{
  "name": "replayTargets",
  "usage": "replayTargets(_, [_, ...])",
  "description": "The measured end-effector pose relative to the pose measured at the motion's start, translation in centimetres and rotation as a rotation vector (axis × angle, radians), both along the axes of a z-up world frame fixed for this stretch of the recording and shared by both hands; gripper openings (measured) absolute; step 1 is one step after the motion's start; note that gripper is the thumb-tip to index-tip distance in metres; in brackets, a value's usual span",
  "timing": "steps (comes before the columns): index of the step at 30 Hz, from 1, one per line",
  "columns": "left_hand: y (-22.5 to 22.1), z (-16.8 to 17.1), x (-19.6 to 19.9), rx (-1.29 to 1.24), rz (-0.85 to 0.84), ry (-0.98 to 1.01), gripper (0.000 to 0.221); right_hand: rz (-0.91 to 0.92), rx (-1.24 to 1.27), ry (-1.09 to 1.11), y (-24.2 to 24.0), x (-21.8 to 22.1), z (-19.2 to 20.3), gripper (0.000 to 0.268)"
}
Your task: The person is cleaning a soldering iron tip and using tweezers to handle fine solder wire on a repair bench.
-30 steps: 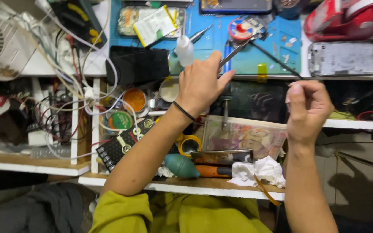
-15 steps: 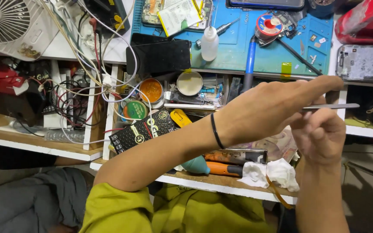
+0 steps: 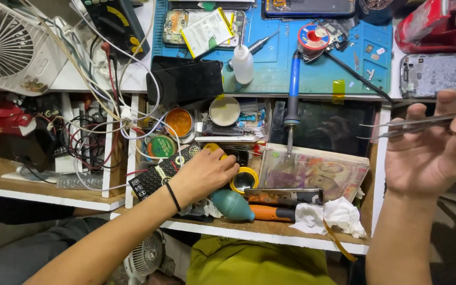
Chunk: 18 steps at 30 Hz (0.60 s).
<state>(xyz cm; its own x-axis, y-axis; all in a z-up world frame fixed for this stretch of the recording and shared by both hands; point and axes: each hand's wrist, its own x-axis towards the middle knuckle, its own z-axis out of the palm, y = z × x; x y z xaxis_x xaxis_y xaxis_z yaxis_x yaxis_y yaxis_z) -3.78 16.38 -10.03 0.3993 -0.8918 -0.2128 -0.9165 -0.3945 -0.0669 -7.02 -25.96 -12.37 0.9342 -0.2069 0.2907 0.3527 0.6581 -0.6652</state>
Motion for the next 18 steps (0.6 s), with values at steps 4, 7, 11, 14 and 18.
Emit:
replayTargets(4, [-0.5,-0.9,-0.2,-0.022,0.028,-0.066,0.021,-0.033,-0.035,-0.013,1.0,0.6,0.8,0.012])
replayTargets(7, [-0.8,-0.7,-0.1,-0.047,0.058,-0.094,0.010,-0.033,-0.045,0.014,1.2,0.9,1.1,0.012])
replayTargets(11, [-0.7,-0.1,-0.5,-0.088,0.079,-0.181,0.014,-0.077,-0.049,0.078,1.4,0.6,1.1,0.012])
replayTargets(14, [-0.1,0.0,-0.8,-0.084,0.112,-0.180,0.022,-0.049,-0.030,0.050,1.1,0.8,0.7,0.011])
replayTargets(18, [0.3,1.2,-1.1,-0.105,0.153,-0.195,0.026,-0.020,-0.045,0.016,0.9,0.7,0.5,0.012])
